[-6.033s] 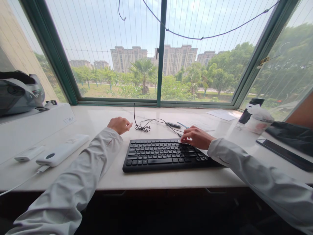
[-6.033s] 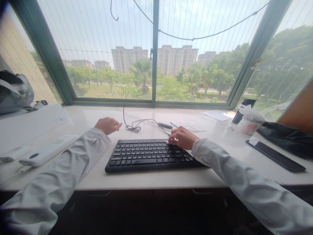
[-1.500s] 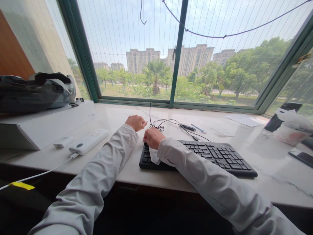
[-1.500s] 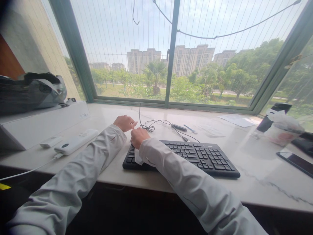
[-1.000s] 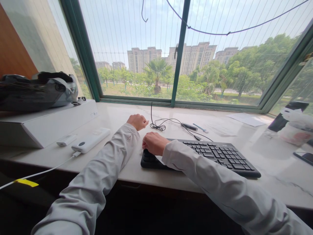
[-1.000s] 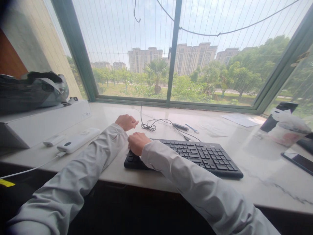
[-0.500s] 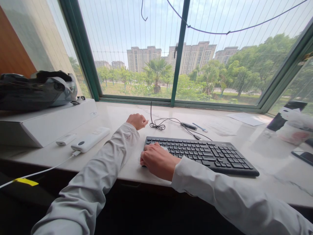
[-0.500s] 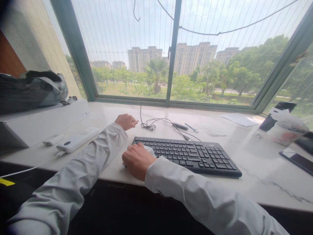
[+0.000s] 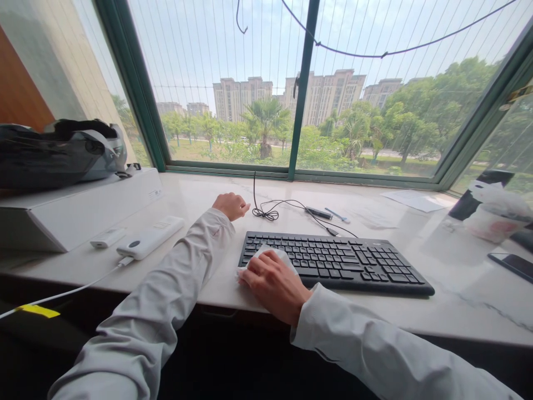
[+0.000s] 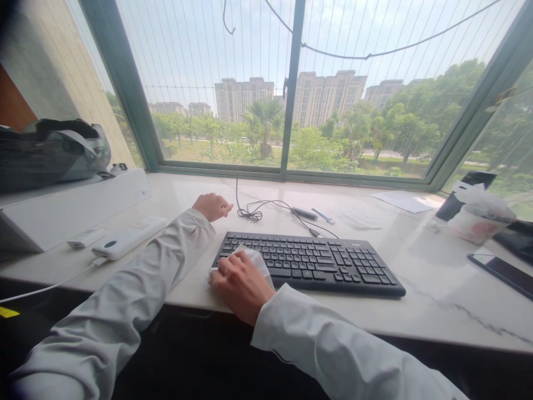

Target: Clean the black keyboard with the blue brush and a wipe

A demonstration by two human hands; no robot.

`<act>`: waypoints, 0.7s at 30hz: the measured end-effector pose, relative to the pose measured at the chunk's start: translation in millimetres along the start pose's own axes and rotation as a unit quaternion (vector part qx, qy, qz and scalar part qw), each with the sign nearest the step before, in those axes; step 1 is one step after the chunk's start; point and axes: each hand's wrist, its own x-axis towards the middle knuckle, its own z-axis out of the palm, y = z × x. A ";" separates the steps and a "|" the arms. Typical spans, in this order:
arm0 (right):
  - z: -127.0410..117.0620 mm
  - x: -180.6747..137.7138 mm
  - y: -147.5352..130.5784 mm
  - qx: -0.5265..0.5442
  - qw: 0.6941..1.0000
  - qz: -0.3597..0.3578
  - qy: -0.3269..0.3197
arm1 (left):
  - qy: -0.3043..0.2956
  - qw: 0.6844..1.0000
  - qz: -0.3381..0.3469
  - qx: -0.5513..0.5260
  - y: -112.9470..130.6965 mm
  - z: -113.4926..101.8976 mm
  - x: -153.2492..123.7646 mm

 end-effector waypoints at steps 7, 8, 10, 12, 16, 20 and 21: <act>-5.6 -17.4 -10.0 -0.048 0.999 0.007 0.012 | -0.002 1.000 -0.005 0.004 0.4 0.8 0.0; -7.5 -19.9 -9.5 -0.045 0.999 0.013 0.009 | -0.002 1.000 -0.006 0.005 0.4 1.1 0.2; -11.4 -25.6 -6.7 -0.033 0.999 0.022 0.005 | -0.002 1.000 -0.009 0.009 0.3 1.8 0.9; -15.0 -32.9 -2.1 -0.021 0.999 0.032 0.007 | -0.003 1.000 -0.011 0.015 -0.1 2.5 1.6; -21.5 -53.2 9.7 0.001 0.998 0.057 0.012 | -0.006 1.000 -0.011 0.025 -0.8 3.1 2.2; -29.7 -78.9 24.0 0.024 0.996 0.084 0.008 | -0.012 1.000 -0.010 0.025 -0.7 2.4 1.7; -31.9 -85.9 27.9 0.026 0.996 0.091 0.008 | -0.013 1.000 -0.011 0.026 -0.6 2.1 1.5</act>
